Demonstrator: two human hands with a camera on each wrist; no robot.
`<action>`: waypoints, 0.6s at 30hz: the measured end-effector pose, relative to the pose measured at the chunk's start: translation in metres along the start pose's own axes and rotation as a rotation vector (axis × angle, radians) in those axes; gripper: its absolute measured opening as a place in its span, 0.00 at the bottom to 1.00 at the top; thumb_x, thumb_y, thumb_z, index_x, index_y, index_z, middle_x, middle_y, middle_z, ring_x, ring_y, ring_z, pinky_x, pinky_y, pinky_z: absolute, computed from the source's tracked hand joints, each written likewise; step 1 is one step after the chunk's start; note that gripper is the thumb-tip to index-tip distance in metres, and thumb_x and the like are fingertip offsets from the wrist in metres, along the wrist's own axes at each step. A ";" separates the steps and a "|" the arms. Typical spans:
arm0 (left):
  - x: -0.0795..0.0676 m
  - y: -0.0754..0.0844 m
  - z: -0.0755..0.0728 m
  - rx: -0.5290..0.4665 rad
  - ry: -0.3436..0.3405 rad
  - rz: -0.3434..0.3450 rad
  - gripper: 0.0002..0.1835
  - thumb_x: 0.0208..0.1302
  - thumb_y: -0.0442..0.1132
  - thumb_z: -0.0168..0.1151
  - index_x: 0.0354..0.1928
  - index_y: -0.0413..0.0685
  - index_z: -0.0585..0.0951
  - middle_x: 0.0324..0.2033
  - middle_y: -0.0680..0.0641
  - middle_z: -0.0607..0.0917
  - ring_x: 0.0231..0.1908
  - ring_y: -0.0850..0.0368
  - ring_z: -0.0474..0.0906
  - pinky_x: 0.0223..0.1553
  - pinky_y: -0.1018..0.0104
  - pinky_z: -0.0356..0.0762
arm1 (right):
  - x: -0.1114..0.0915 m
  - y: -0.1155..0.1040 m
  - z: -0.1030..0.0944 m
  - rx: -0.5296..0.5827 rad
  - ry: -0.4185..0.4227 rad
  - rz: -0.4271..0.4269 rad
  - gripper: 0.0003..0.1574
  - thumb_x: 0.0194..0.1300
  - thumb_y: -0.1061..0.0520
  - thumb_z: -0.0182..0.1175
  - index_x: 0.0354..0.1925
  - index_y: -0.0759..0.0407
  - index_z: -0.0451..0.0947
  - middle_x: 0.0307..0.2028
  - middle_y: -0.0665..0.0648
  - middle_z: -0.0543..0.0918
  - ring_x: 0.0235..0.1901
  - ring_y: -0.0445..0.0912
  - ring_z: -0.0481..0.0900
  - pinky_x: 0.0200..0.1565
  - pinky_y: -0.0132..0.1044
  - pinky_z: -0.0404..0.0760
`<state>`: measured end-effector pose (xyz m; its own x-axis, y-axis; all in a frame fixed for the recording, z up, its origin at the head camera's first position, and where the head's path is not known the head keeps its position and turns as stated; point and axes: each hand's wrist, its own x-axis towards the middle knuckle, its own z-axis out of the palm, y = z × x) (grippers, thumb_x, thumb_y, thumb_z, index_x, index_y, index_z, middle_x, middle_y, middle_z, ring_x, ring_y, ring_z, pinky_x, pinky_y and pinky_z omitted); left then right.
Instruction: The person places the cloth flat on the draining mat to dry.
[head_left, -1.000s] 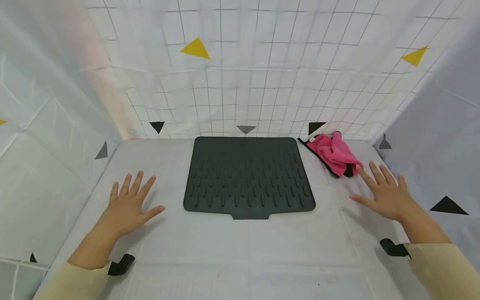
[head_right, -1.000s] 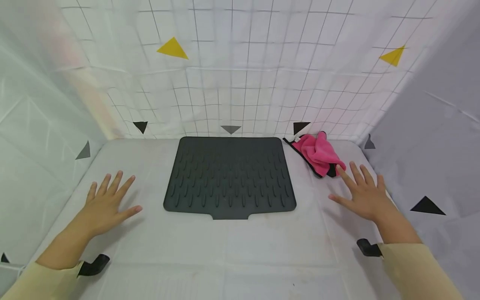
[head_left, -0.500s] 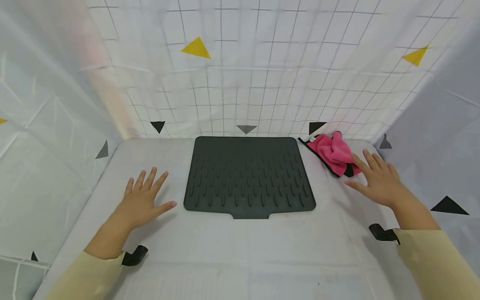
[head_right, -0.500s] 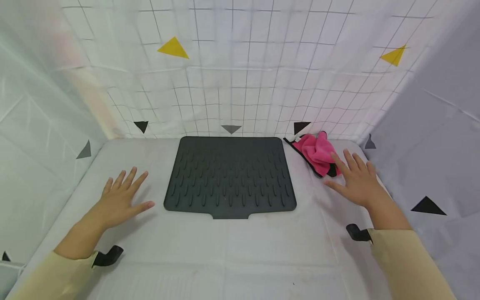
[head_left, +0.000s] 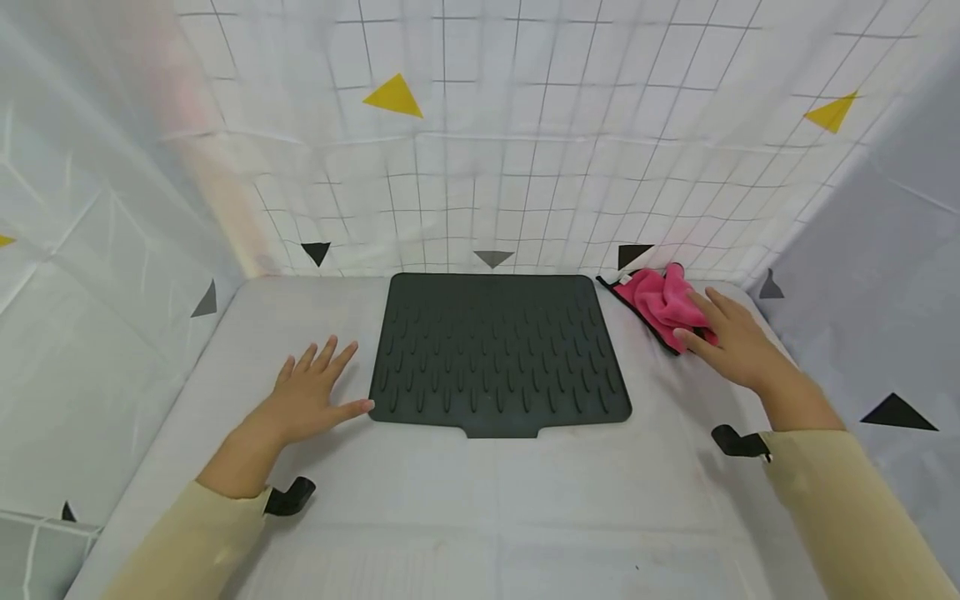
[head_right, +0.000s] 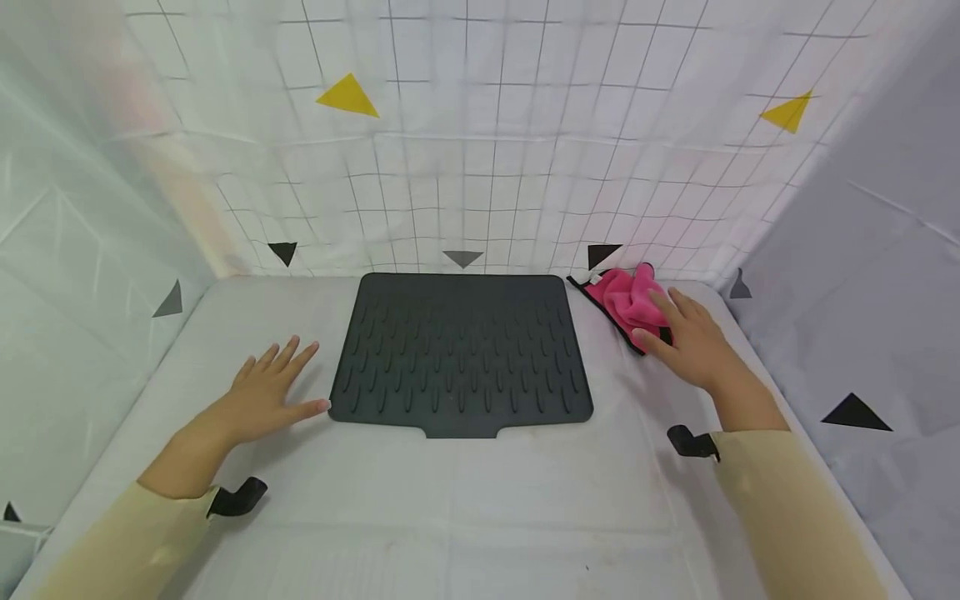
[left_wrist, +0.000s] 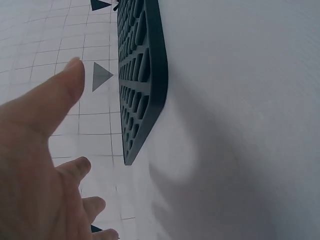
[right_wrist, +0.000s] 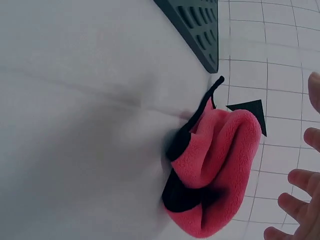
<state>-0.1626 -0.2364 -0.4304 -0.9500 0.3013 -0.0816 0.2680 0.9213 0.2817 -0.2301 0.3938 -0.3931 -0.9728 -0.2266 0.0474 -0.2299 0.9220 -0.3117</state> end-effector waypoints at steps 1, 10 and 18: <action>0.001 0.001 0.001 0.000 -0.007 0.000 0.54 0.62 0.74 0.54 0.80 0.49 0.50 0.77 0.32 0.47 0.74 0.25 0.40 0.68 0.27 0.35 | 0.003 0.000 0.000 0.012 0.002 -0.002 0.51 0.73 0.37 0.53 0.79 0.58 0.45 0.75 0.77 0.45 0.72 0.76 0.43 0.62 0.78 0.49; 0.013 0.011 0.005 -0.052 -0.071 0.014 0.54 0.62 0.73 0.56 0.80 0.48 0.51 0.76 0.31 0.49 0.73 0.24 0.43 0.67 0.26 0.40 | 0.022 -0.003 0.000 0.025 0.004 0.012 0.51 0.73 0.37 0.54 0.78 0.62 0.47 0.73 0.78 0.48 0.70 0.77 0.46 0.61 0.78 0.52; 0.022 0.010 0.010 -0.055 -0.120 -0.018 0.56 0.60 0.74 0.58 0.79 0.47 0.52 0.76 0.31 0.49 0.73 0.24 0.43 0.67 0.26 0.41 | 0.037 -0.001 0.004 0.030 0.023 0.008 0.50 0.73 0.38 0.54 0.78 0.63 0.49 0.71 0.78 0.54 0.68 0.77 0.50 0.62 0.77 0.53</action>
<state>-0.1786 -0.2178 -0.4390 -0.9276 0.3155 -0.1999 0.2392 0.9128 0.3310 -0.2654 0.3835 -0.3947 -0.9751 -0.2117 0.0662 -0.2215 0.9138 -0.3405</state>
